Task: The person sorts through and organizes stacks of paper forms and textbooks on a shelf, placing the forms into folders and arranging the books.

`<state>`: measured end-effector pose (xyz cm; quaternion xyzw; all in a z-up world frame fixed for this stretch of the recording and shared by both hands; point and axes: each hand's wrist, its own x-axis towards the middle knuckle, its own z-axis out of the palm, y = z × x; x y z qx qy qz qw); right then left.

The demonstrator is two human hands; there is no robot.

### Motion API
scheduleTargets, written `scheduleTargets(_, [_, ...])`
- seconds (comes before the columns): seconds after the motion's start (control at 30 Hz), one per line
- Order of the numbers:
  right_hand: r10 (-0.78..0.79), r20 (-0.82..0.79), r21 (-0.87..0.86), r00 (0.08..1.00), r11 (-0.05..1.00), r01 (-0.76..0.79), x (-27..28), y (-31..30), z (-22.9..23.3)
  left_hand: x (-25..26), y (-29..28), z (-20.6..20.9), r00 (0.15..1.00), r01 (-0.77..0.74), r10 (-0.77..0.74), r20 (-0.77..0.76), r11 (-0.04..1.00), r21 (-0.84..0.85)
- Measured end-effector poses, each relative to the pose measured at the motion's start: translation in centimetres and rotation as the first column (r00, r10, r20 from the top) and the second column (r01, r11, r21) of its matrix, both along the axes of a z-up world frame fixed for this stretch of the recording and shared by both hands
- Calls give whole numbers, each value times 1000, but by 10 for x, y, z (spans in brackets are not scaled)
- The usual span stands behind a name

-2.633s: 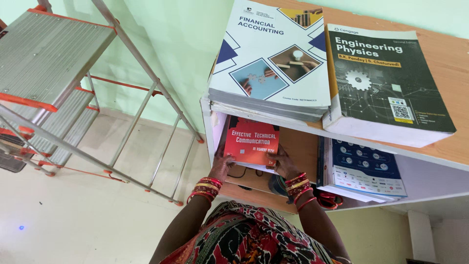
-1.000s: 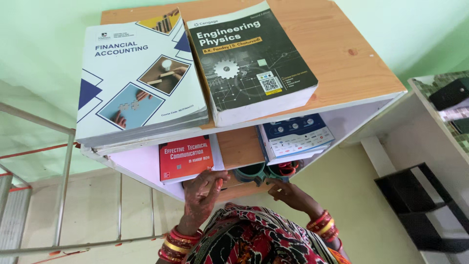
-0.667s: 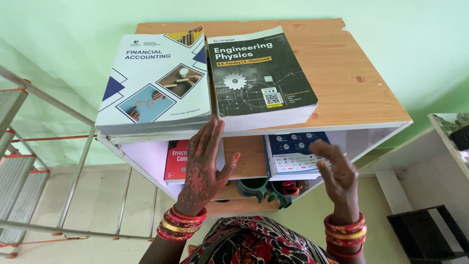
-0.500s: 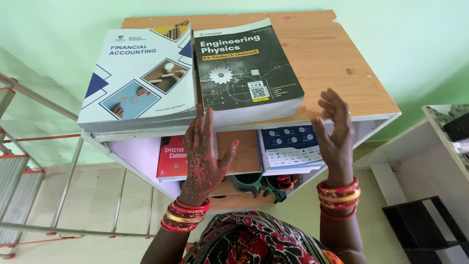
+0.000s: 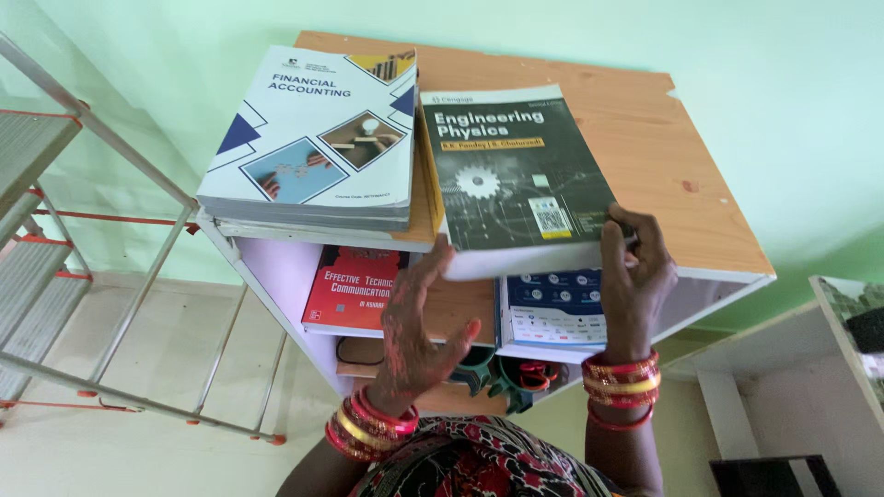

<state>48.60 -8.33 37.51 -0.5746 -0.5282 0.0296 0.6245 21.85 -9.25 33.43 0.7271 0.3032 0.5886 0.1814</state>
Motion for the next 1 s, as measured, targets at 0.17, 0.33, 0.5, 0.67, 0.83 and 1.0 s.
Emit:
scheduleTargets(0.17, [50, -71, 166, 996, 985, -37, 6, -40, -35, -12, -5, -44, 929, 234, -203, 311, 970, -68])
scheduleTargets(0.33, [191, -416, 175, 889, 976, -128, -2, -60, -50, -3, 14, -48, 793, 469, -171, 585, 784, -406])
scheduleTargets(0.5, [372, -462, 296, 805, 921, -255, -6, -52, -37, 0, 12, -34, 671, 718, -257, 695, 457, -524])
scheduleTargets(0.67, [448, -499, 337, 742, 889, -310, -12, -53, -34, 5, 13, -27, 666, 739, -281, 691, 378, -558])
scheduleTargets(0.83, [451, -443, 370, 775, 879, -301, -2, -52, -42, 5, 9, -11, 478, 876, -277, 834, 220, -429])
scheduleTargets(1.0, [441, -422, 380, 792, 879, -288, 9, -55, -62, 5, 18, -12, 521, 851, -251, 816, 232, -472])
